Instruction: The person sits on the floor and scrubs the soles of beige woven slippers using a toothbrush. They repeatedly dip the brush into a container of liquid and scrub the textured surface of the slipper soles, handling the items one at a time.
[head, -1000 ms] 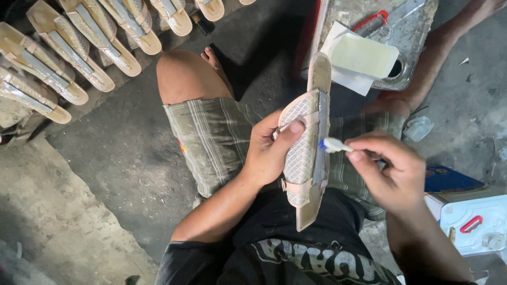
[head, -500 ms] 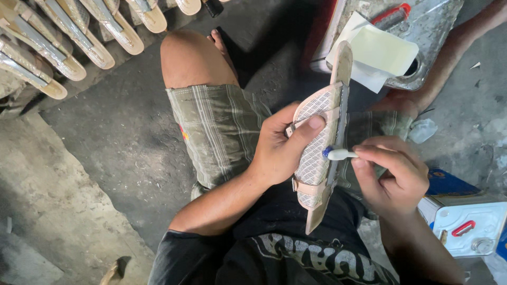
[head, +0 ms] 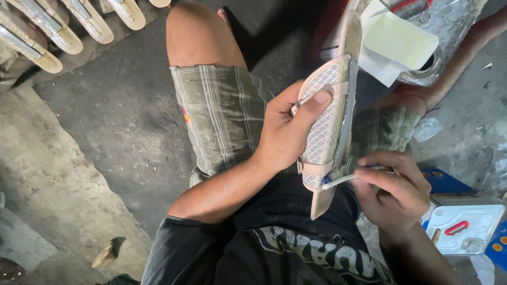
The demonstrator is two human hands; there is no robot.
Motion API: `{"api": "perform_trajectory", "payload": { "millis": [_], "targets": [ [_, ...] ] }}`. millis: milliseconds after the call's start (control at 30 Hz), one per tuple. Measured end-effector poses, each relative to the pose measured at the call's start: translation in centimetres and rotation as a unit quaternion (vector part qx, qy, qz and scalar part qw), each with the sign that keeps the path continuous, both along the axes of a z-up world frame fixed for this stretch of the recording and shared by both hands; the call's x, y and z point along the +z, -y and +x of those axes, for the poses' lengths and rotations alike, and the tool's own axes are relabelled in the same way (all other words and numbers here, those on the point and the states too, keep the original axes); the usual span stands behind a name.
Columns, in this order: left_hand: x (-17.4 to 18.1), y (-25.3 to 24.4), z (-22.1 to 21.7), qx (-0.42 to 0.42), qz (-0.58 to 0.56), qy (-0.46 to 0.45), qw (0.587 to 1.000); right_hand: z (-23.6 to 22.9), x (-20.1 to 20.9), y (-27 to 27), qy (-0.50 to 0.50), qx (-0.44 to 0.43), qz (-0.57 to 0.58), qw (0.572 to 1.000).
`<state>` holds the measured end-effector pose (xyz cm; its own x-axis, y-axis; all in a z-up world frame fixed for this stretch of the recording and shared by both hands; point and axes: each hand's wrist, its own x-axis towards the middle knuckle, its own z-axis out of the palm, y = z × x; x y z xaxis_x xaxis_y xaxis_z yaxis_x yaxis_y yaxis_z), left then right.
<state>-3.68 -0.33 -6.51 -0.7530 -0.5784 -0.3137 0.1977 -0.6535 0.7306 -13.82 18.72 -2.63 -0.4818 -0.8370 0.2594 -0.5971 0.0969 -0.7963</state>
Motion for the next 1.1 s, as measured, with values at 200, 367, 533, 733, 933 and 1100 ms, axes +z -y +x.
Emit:
{"api": "perform_trajectory", "payload": {
  "millis": [200,367,533,733,933,1100],
  "targets": [
    [-0.4,-0.5,0.1,0.002,-0.009,0.006,1.000,-0.2,-0.1,-0.2,-0.004,-0.025,0.017,1.000],
    [-0.4,0.2,0.1,0.023,-0.020,0.021,0.999,-0.5,0.6,0.2,-0.030,0.026,0.019,0.999],
    [-0.1,-0.1,0.2,0.015,-0.048,0.026,0.998,-1.2,0.8,0.1,-0.064,0.030,0.027,0.997],
    [0.0,-0.1,-0.1,0.016,-0.062,0.016,0.998,-0.4,1.0,0.7,-0.053,-0.035,0.020,0.998],
    [-0.5,0.0,-0.1,0.024,-0.036,0.007,0.999,-0.2,1.8,0.4,-0.066,0.000,0.037,0.997],
    [-0.4,-0.2,-0.1,0.016,-0.028,0.008,0.999,-0.4,1.8,0.1,-0.065,-0.031,0.046,0.996]
  ]
}}
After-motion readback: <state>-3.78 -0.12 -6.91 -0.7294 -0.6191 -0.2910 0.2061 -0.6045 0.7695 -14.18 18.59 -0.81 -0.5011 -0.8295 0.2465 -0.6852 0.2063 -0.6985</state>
